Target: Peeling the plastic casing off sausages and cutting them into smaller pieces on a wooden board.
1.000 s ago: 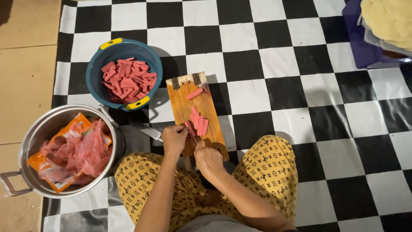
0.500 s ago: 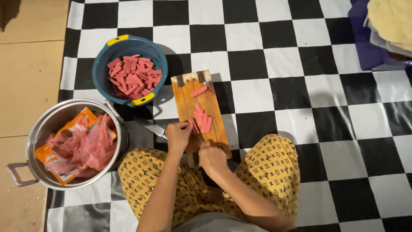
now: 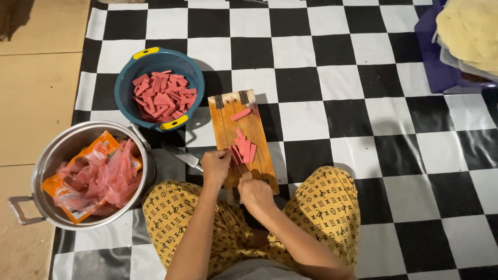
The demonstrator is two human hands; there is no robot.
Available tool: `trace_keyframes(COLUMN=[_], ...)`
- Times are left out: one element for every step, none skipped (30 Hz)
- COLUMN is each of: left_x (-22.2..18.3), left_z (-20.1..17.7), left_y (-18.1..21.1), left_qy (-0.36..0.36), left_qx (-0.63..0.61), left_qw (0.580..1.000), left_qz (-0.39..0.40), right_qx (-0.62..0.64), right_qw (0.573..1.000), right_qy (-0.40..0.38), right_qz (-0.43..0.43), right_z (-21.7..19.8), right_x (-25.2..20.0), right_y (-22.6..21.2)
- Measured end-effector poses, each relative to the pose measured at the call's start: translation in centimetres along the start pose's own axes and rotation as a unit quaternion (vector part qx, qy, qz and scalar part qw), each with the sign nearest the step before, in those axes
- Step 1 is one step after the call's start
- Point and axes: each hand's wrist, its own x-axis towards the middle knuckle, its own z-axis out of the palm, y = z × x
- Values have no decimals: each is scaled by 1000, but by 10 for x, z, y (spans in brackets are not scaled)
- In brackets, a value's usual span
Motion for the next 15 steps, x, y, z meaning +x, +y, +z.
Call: trace_keyframes(left_x=[0,1,1,-2,-5,-7,-9,-11,-12,-14,-16,-17,-17,-17,-17], left_z=[0,0,0,-1,-3,-5,-6,-7,-9,-10,-11,-11,-11,-11,-11], left_y=[-2,-3,-4,0,3,7,10,12,15,17,20,23,23,22,22], left_qy=[-1,2,4,4,2,2,2,2,2,2,0,-3,-4,-4,-4], left_qx=[1,-1,-2,-2,-4,-5,-5,-1,4,5,5,6,6,6,6], left_qw=[1000,1000,1000,1000,1000,1000,1000,1000,1000,1000,1000,1000,1000,1000,1000], left_qz=[-1,2,6,5,4,3,2,5,8,7,9,11,10,11,12], right_qx=[0,4,7,7,4,2,2,19,35,36,46,55,55,48,40], right_qw=[1000,1000,1000,1000,1000,1000,1000,1000,999,999,996,993,993,993,993], right_qy=[-1,-1,-1,-2,-7,-11,-12,-23,-35,-36,-67,-98,-99,-106,-112], right_qz=[1,3,5,5,4,2,2,6,10,9,22,35,35,30,24], right_z=[0,0,0,0,1,1,4,7,10,4,-2,-7,-8,-9,-10], right_x=[1,1,2,2,3,4,5,7,8,10,12,15,17,18,19], right_y=[0,0,0,0,0,-1,0,1,1,-1,-4,-6,-6,-8,-9])
